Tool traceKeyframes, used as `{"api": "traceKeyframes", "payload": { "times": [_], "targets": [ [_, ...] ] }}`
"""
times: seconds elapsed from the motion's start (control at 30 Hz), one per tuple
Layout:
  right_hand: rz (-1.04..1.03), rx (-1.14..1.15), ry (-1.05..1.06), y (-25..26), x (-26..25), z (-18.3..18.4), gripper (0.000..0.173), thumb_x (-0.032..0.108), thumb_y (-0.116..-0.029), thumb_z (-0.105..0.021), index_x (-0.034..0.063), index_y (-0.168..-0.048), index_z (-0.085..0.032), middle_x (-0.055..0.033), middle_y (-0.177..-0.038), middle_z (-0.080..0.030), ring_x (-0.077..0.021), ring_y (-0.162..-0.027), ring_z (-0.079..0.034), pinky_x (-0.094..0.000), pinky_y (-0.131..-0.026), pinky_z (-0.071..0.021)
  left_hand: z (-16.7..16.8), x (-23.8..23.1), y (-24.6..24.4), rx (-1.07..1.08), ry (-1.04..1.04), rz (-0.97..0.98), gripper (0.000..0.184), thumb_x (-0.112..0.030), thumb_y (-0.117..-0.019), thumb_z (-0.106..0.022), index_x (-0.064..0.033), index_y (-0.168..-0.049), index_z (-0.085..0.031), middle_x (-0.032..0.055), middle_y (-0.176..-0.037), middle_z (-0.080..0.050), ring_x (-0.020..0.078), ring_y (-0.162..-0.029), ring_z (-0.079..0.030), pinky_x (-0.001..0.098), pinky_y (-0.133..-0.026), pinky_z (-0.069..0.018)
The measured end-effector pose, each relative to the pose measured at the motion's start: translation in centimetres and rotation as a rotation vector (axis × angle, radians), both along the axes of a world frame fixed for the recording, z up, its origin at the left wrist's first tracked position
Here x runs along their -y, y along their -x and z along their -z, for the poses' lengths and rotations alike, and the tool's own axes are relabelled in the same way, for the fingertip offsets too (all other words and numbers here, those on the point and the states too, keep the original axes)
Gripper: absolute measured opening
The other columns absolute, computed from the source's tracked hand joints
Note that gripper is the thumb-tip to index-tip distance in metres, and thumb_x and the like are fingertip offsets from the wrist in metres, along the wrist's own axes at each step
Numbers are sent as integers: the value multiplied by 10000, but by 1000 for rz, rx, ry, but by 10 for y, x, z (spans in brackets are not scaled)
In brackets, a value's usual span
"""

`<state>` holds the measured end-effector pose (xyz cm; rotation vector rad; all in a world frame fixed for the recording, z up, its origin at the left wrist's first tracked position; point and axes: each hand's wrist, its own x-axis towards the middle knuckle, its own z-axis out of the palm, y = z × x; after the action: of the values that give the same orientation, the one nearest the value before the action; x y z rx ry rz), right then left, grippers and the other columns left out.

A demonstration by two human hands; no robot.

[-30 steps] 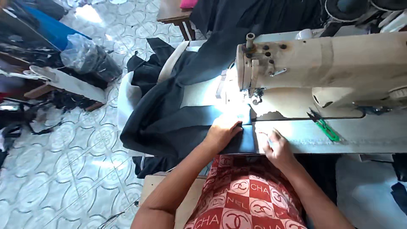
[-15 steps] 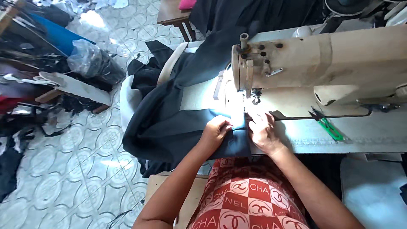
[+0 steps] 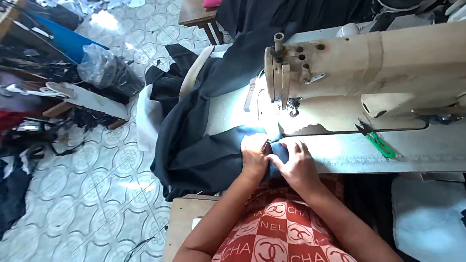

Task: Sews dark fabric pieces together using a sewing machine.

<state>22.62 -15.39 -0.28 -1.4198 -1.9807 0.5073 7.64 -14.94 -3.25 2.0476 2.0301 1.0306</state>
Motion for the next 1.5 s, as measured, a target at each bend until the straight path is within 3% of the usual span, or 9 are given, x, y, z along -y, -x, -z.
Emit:
{"api": "traceKeyframes", "payload": {
  "times": [0.27, 0.47, 0.7, 0.83, 0.93, 1.0, 1.13, 1.23, 1.5],
  "targets": [
    [83, -76, -54, -1, -5, 20, 243, 217, -992, -626, 36, -1089, -756, -132, -1021, -749, -260, -964, -730, -384, -868, -596, -14, 4, 2, -251, 31, 190, 240, -25, -956, -605, -144, -1014, -805, 70, -1016, -767, 275, -1016, -726, 517, -863, -562],
    [114, -170, 29, -6, -11, 16, 258, 177, -1018, -571, 13, -940, -754, -122, -831, -715, -221, -784, -710, -380, -740, -590, -33, 12, -3, -475, 164, 301, 356, 12, -955, -592, -153, -1231, -745, 97, -1111, -749, 317, -1116, -705, 683, -970, -481],
    [-6, 86, -45, 1, 4, 13, 368, 236, -1015, -480, 83, -1188, -766, -130, -1093, -741, -296, -1055, -700, -438, -902, -572, -36, 17, -2, -532, 170, 342, 228, 29, -928, -599, -64, -1036, -778, 143, -1119, -742, 337, -1138, -696, 653, -995, -485],
    [1, 249, -109, 7, 9, 22, 390, 243, -990, -502, 96, -1268, -731, -156, -1143, -717, -355, -1099, -675, -479, -851, -571, -62, 1, 21, -420, 251, 516, 226, -52, -994, -558, -89, -1059, -771, 98, -1110, -758, 315, -1195, -676, 705, -1073, -400],
    [23, 268, -129, 10, 10, 23, 355, 213, -965, -559, 94, -1250, -733, -164, -1126, -721, -370, -1062, -688, -488, -792, -580, -77, -25, 31, -373, 156, 621, 207, -63, -986, -558, -101, -992, -761, 69, -1023, -733, 262, -961, -704, 494, -828, -556],
    [30, 313, -164, 11, 8, 25, 355, 211, -964, -565, 87, -1252, -734, -162, -1138, -721, -363, -1037, -695, -480, -761, -580, -66, -46, 38, -339, 90, 734, 232, -110, -1017, -541, -119, -1055, -770, 45, -1131, -735, 217, -1103, -690, 407, -938, -558],
    [18, 379, -246, 5, -1, 32, 358, 228, -999, -555, 109, -1294, -719, -136, -1185, -722, -342, -1078, -682, -467, -779, -554, -18, -78, 53, -209, 20, 887, 315, -174, -1043, -500, -106, -1229, -745, 84, -1362, -668, 293, -1363, -543, 474, -1160, -397],
    [-15, 371, -221, -4, -3, 27, 324, 229, -1027, -551, 131, -1279, -729, -95, -1256, -721, -329, -1094, -677, -480, -802, -544, -7, -71, 52, -125, 17, 759, 337, -164, -1047, -488, -114, -1279, -727, 64, -1417, -639, 266, -1399, -517, 454, -1189, -372],
    [-65, 210, -122, 11, -11, -6, 203, -23, -935, -594, -19, -1072, -743, -190, -1063, -729, -345, -1024, -709, -443, -898, -582, -20, -54, 43, -152, 46, 614, 296, -140, -1011, -556, -97, -1239, -741, 84, -1358, -671, 273, -1330, -571, 454, -1142, -418]
  ]
}}
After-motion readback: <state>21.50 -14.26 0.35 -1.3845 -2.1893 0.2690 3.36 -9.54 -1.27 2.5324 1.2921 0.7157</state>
